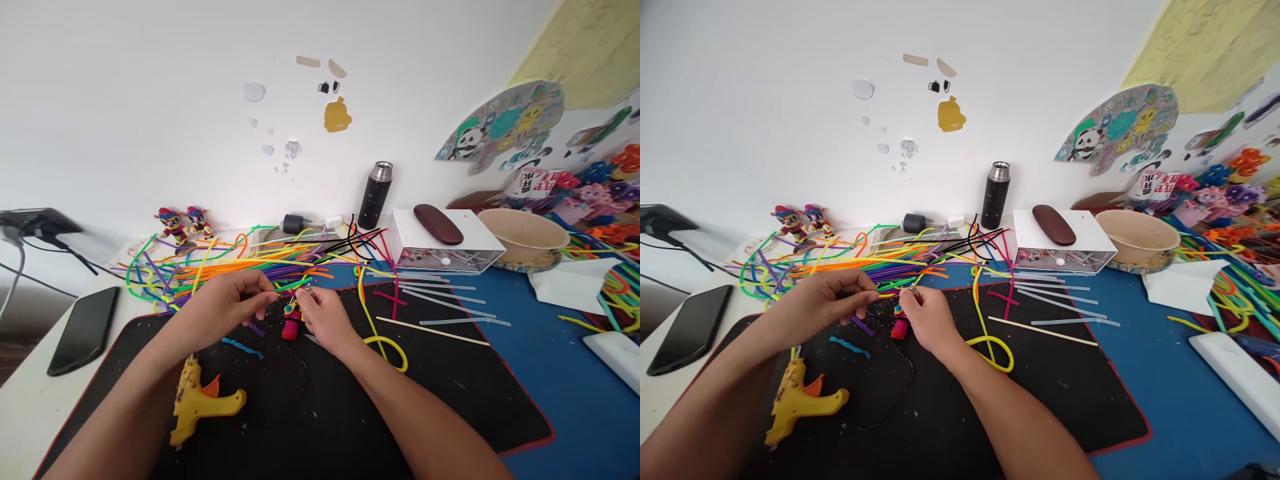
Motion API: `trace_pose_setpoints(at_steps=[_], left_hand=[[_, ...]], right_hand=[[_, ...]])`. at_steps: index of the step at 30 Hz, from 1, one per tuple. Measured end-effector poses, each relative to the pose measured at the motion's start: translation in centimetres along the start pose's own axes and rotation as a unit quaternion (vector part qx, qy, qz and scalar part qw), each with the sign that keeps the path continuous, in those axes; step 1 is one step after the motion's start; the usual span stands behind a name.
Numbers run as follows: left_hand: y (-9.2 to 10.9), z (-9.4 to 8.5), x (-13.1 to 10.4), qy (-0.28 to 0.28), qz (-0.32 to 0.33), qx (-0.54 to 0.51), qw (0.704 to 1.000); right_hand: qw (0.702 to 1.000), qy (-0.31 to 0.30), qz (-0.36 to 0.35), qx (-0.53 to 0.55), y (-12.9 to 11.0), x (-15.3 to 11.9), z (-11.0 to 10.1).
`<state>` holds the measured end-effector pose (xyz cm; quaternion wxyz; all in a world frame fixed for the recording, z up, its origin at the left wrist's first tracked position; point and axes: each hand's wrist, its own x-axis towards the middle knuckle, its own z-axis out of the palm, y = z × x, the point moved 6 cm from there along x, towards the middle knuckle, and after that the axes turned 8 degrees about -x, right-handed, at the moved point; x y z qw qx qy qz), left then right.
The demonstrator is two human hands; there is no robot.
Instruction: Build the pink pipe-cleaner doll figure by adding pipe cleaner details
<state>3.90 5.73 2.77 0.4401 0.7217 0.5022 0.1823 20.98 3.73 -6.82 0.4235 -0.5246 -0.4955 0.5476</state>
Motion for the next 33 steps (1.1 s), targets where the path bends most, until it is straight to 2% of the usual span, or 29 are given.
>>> trace_pose_setpoints(at_steps=[15,20,33], left_hand=[[-0.5,-0.4,0.3,0.052,0.006,0.101,0.993],[-0.2,-0.3,0.2,0.063,0.008,0.120,0.991],[-0.1,0.1,0.1,0.060,0.019,0.136,0.989]], right_hand=[[1.000,0.009,-0.001,0.030,0.4,0.3,0.0],[0.999,-0.014,0.009,0.030,0.5,0.1,0.4],[0.999,-0.026,0.015,0.036,0.7,-0.1,1.1]])
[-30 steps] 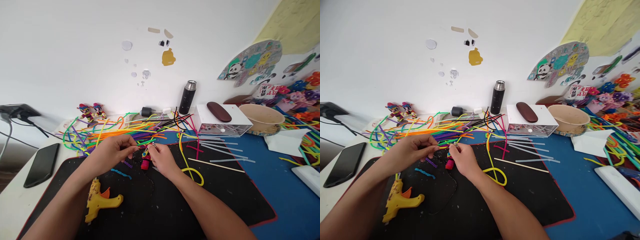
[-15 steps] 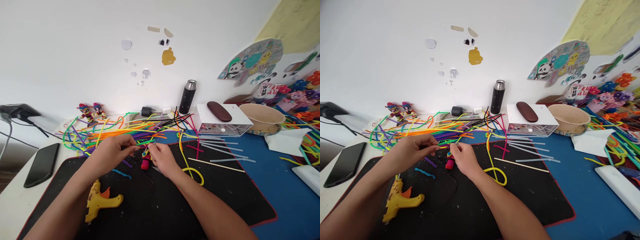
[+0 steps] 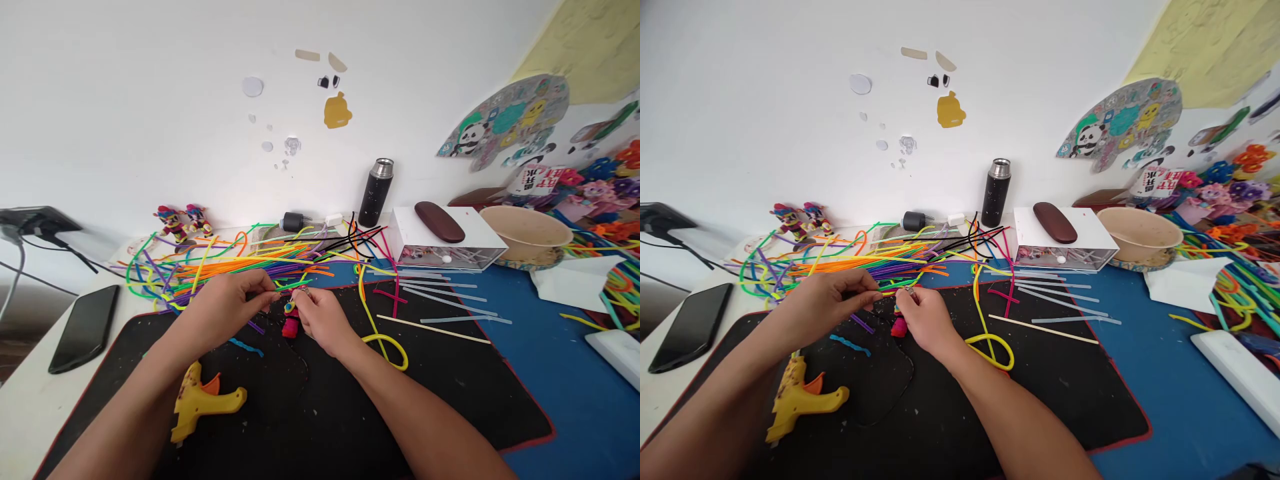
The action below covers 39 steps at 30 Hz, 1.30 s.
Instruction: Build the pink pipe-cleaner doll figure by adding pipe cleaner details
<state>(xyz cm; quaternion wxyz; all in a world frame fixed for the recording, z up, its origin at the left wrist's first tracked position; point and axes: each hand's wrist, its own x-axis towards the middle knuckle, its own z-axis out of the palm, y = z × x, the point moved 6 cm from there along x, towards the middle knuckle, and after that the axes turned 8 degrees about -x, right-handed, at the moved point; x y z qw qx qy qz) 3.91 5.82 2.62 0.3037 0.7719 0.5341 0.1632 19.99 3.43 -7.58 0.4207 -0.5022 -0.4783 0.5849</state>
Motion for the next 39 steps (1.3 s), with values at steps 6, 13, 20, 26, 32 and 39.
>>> trace_pose_setpoints(at_steps=[6,13,20,26,32,39], left_hand=[[0.2,0.0,0.0,0.003,0.003,0.007,1.000],[0.3,0.0,0.0,-0.003,0.006,-0.004,1.000],[1.0,-0.1,0.0,-0.023,0.003,-0.011,1.000],[0.7,0.0,-0.2,-0.052,-0.019,-0.036,0.998],[0.4,0.4,-0.2,-0.082,-0.017,-0.058,0.995],[0.5,0.5,0.0,-0.077,-0.007,-0.053,0.996]], right_hand=[[1.000,-0.004,0.003,0.006,-0.2,0.1,0.0],[1.000,0.000,0.012,0.013,-0.1,0.1,0.0],[1.000,-0.001,0.014,0.014,0.0,0.2,-0.1],[1.000,-0.016,0.014,0.009,0.3,0.1,0.3],[1.000,-0.009,0.019,0.010,0.0,0.0,0.1],[0.999,-0.009,0.022,0.025,-0.6,-0.1,0.0]])
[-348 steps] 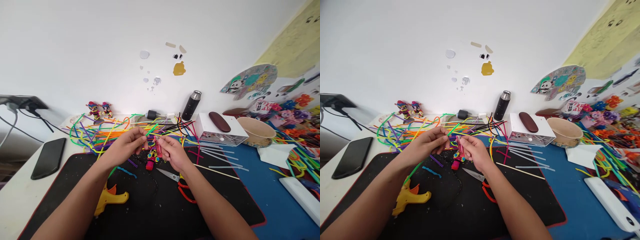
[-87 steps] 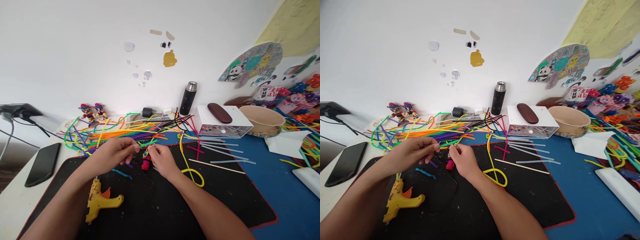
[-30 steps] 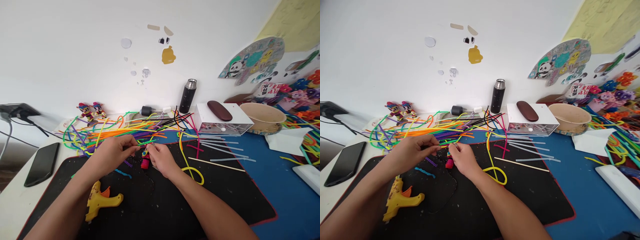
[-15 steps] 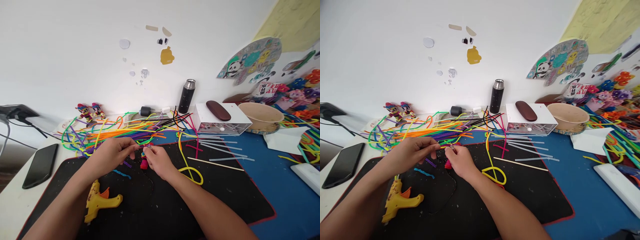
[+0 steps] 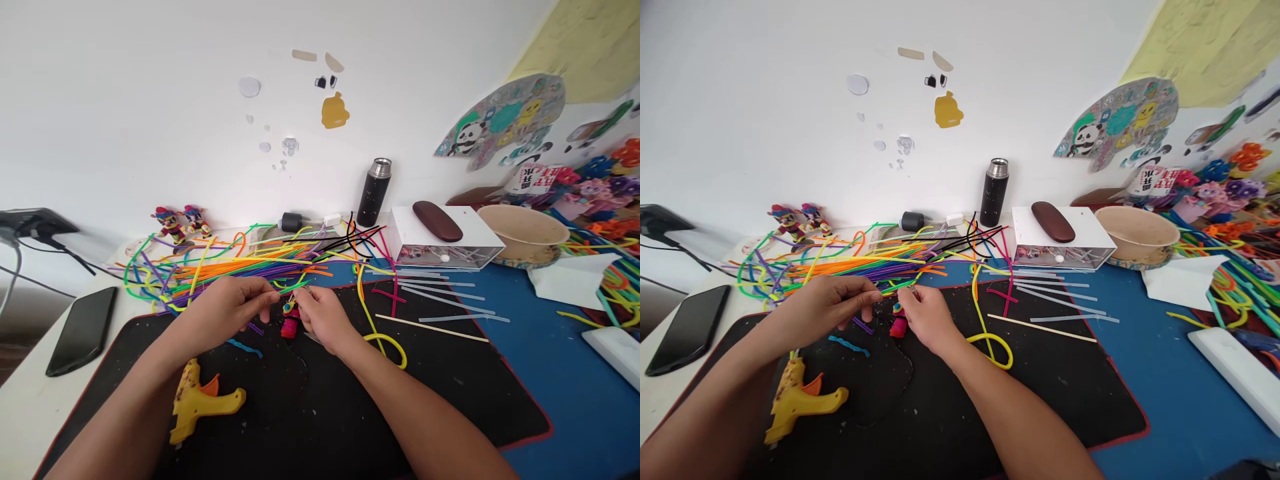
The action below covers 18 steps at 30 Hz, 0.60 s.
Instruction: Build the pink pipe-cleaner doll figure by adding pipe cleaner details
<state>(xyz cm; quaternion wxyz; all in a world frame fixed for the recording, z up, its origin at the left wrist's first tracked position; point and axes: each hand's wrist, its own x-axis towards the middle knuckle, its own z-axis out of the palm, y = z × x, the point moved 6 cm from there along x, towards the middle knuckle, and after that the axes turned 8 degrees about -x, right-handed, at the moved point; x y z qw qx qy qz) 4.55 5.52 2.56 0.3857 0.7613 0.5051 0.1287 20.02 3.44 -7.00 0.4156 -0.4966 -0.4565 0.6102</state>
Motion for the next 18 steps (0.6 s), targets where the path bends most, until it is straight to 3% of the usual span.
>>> trace_pose_setpoints(at_steps=[9,18], left_hand=[[0.2,-0.4,-0.1,0.016,-0.004,0.003,1.000],[0.3,-0.5,-0.1,0.026,0.008,0.016,1.000]], right_hand=[[0.988,-0.130,-0.017,0.081,-1.9,-1.1,1.4],[0.991,-0.092,-0.014,0.093,-1.7,-0.8,1.0]])
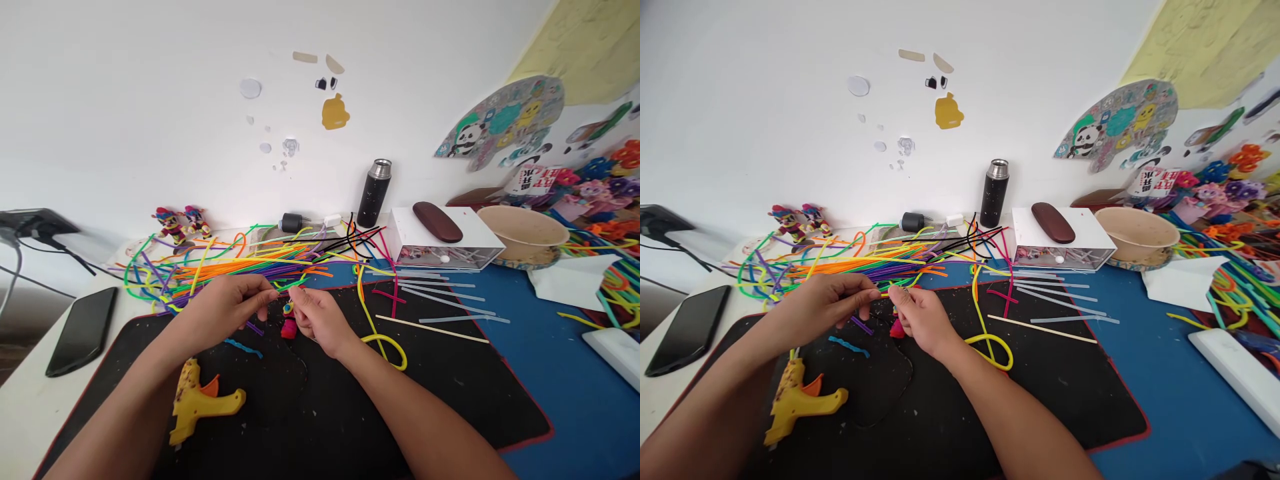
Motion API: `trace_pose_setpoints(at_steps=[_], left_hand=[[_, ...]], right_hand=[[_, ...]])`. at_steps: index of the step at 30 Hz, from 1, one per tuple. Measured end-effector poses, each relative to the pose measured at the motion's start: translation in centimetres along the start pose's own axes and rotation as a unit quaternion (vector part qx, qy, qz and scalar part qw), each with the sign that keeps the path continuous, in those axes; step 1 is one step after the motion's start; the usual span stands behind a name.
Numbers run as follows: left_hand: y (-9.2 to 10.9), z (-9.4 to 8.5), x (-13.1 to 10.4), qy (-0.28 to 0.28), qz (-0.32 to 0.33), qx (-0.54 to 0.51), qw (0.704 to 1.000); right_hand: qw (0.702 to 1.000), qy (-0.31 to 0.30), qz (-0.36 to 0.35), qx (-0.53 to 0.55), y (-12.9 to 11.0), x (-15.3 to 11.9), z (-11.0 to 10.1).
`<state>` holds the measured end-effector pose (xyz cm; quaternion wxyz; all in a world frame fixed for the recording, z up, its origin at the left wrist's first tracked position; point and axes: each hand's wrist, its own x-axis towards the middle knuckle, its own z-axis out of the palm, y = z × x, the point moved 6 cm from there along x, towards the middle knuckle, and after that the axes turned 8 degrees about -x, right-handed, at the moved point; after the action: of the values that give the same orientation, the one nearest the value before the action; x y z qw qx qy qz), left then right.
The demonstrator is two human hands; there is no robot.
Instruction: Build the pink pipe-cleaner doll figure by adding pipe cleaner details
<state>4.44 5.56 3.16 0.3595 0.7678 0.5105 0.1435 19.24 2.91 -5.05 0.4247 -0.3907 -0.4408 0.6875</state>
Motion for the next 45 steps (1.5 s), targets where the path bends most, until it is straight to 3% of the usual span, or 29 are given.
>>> trace_pose_setpoints(at_steps=[13,45], left_hand=[[0.2,0.2,0.0,-0.006,0.004,-0.010,1.000],[-0.9,0.3,0.2,0.003,-0.012,0.010,1.000]], right_hand=[[0.992,0.069,-0.001,-0.109,1.3,0.3,-0.8],[0.995,0.080,0.019,-0.053,1.6,0.4,-0.5]])
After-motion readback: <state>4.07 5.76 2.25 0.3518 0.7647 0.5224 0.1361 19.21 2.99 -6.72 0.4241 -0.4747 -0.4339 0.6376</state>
